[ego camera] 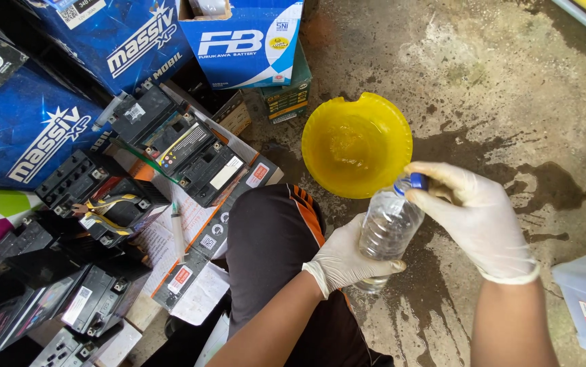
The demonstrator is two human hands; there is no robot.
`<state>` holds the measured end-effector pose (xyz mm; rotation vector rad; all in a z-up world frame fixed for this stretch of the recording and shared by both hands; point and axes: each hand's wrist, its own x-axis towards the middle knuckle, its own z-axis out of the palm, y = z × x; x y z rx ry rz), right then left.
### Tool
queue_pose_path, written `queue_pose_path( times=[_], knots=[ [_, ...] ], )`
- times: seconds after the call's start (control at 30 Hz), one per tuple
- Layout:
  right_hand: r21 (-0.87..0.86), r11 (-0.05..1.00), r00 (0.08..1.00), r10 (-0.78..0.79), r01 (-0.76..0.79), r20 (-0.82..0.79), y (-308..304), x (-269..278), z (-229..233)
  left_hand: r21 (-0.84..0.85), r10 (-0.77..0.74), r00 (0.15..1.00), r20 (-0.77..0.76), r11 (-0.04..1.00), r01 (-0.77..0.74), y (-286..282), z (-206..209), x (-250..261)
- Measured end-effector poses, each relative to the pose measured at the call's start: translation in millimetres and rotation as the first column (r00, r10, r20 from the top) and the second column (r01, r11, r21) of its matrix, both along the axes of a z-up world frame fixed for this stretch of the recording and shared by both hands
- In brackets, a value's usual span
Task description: Filling battery cells with liquid using a syringe
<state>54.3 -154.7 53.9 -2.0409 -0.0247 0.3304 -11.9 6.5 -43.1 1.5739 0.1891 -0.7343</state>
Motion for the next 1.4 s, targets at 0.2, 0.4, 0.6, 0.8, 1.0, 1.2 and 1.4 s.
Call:
queue_pose_path(
  times=[0.2,0.4,0.6,0.8,1.0,1.2,1.4],
  knots=[
    [-0.347,0.886,0.897,0.391,-0.307,0.207,-29.4,-5.5,21.1,0.174,-0.115,0.978,0.177,0.981,0.083,-6.0,-20.3,-0.1],
    [-0.623,0.734,0.790,0.538,-0.270,0.292,-57.1,-17.3,13.8,0.177,-0.104,0.904,0.414,0.984,0.033,-18.5,-60.1,-10.1],
    [-0.858,0.512,0.751,0.550,0.044,0.366,-53.1,-47.4,5.4,0.211,-0.109,0.847,0.520,0.977,-0.003,-22.1,-56.8,-8.1],
    [-0.790,0.603,0.776,0.549,-0.111,0.311,-57.0,-55.7,7.7,0.242,-0.177,0.823,0.540,0.969,0.049,-23.6,-76.1,-13.9],
    [-0.784,0.613,0.920,0.356,-0.099,0.162,-68.1,-71.2,-4.7,0.329,-0.260,0.766,0.587,0.942,0.068,-21.5,-80.5,-15.8],
    [-0.667,0.740,0.930,0.302,-0.090,0.209,-63.0,-74.6,-1.4,0.363,-0.289,0.773,0.565,0.928,0.082,-24.7,-77.7,-15.9],
    [-0.789,0.615,0.815,0.449,0.017,0.367,-66.1,-78.5,-20.2,0.391,-0.309,0.771,0.557,0.917,0.085,-23.4,-80.4,-16.5]
  ],
)
